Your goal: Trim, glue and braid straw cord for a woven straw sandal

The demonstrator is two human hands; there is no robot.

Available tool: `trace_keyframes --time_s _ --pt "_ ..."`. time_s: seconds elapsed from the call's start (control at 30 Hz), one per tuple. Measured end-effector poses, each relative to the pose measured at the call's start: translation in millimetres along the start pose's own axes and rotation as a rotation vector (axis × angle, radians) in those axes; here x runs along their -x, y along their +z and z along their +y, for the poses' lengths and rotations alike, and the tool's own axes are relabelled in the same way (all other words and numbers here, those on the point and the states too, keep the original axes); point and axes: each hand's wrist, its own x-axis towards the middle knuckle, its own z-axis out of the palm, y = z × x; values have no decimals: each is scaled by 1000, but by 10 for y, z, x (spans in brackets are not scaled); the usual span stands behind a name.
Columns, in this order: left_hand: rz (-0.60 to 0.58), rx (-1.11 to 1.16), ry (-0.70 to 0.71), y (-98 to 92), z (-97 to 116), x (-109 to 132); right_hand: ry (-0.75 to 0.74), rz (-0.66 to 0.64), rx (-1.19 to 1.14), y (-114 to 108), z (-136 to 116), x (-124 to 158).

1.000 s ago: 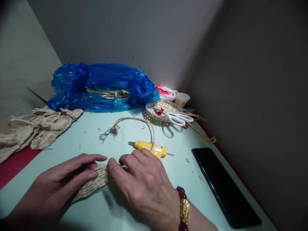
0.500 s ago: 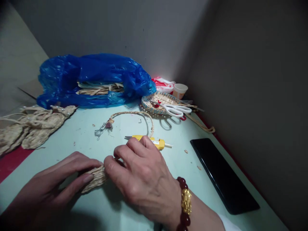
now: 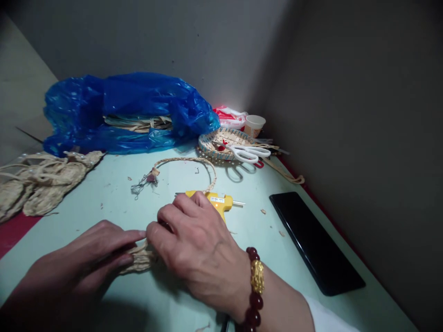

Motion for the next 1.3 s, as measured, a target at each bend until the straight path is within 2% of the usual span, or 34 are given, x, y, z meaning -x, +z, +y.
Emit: trace_keyframes --time_s 0.2,0.7,0.9,1.0,1.13,1.2,1.3 --pt "38 27 -19 -24 51 -44 -14 -80 37 -55 -3 -3" --pt "29 61 24 -13 -20 14 -48 -146 32 -35 18 14" --pt "39 209 -31 -46 -59 -20 -25 -40 -8 -32 22 41" --pt "82 250 -122 -78 -61 -69 21 64 -42 -65 15 67" --pt "114 274 -363 -152 -13 -139 157 214 1 -122 -7 137" --pt "114 264 -405 -186 7 -162 292 166 101 -125 -8 214" --pt "165 310 -426 -213 9 -181 459 15 316 -85 17 381"
